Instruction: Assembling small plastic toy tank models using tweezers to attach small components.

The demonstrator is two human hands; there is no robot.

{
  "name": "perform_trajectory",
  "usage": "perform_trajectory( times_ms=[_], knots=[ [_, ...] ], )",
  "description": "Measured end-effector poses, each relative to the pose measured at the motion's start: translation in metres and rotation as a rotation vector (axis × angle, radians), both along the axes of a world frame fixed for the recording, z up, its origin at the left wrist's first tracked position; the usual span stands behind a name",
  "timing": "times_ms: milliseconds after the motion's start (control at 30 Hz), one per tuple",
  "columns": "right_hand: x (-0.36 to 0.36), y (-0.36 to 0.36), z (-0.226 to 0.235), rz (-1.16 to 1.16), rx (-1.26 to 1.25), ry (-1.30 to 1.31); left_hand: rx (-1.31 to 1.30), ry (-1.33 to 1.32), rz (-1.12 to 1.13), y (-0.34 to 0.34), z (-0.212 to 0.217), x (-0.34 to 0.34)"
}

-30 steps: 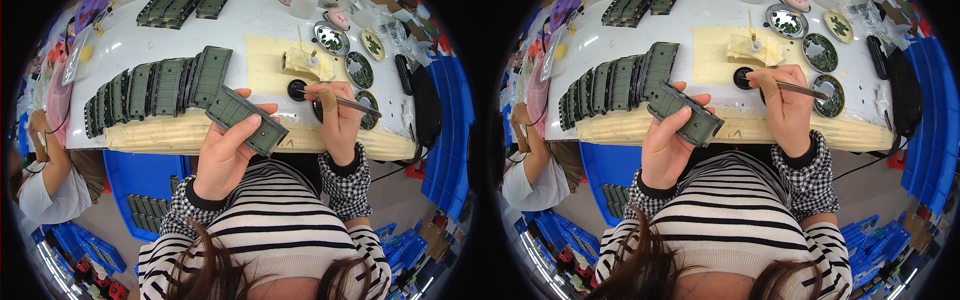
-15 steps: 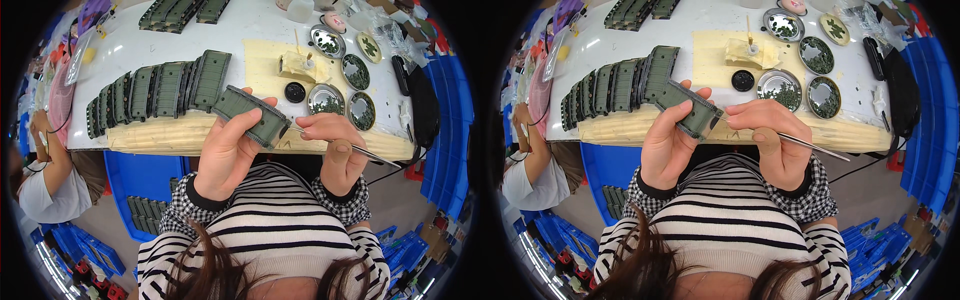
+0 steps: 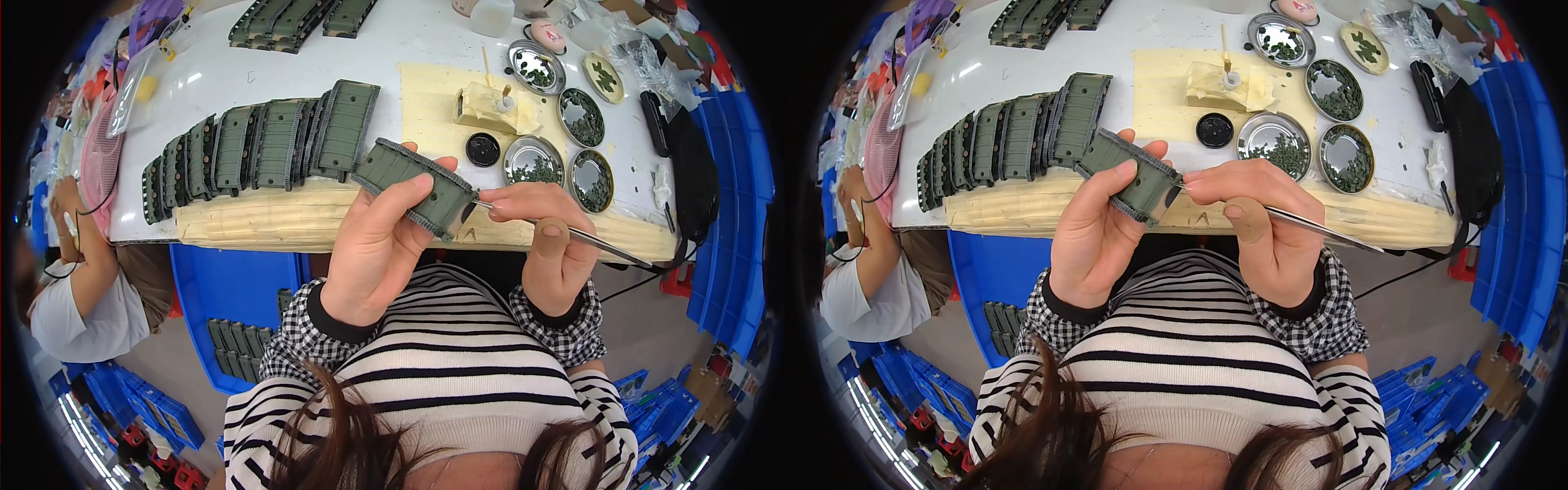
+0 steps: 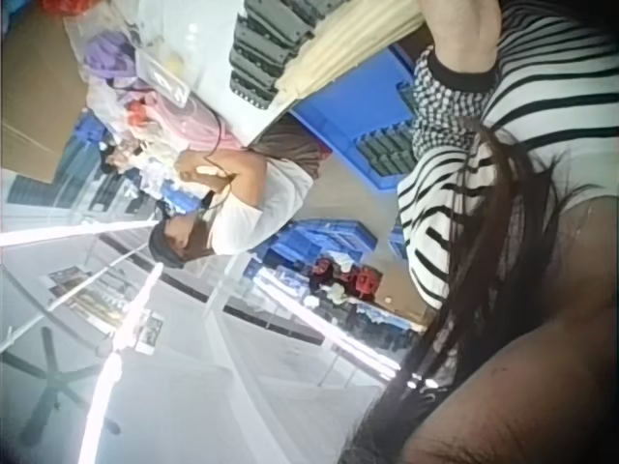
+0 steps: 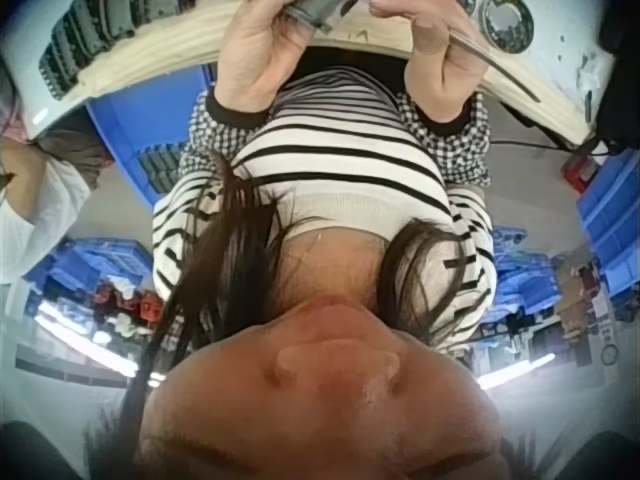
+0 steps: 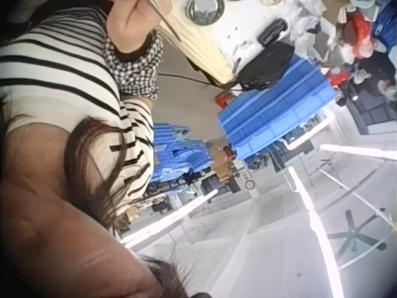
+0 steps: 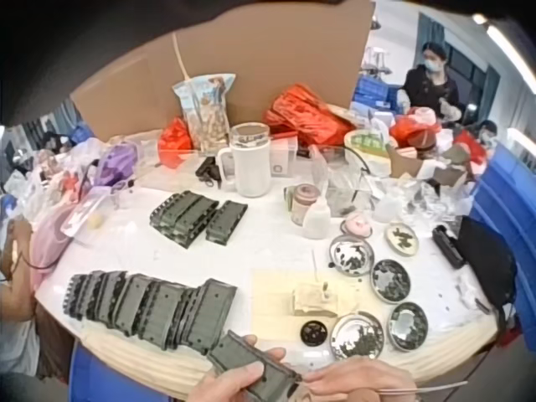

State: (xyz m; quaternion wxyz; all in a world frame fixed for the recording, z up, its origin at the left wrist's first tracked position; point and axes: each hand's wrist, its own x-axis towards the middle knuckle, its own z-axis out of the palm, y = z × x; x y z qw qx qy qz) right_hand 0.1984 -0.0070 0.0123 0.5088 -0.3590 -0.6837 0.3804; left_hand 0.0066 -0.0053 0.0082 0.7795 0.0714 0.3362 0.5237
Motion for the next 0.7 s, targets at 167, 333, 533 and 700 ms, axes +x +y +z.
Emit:
perform_trajectory(
  times_ms=[167, 333, 533, 700],
  knots=[
    [0.000, 0.001, 0.000, -0.001, -0.003, -0.012, 0.001, -0.031, -0.003, 0.000, -0.003, -0.001],
    [0.001, 0.002, 0.001, 0.007, 0.029, -0.062, -0.011, -0.018, 0.008, 0.000, -0.001, 0.000],
    [0.004, 0.003, 0.007, 0.023, 0.036, -0.151, 0.012, 0.039, 0.008, 0.000, 0.000, 0.000],
    [0.005, 0.004, 0.010, 0.039, 0.036, -0.183, -0.002, 0.018, -0.003, 0.000, -0.001, 0.000]
  ],
)
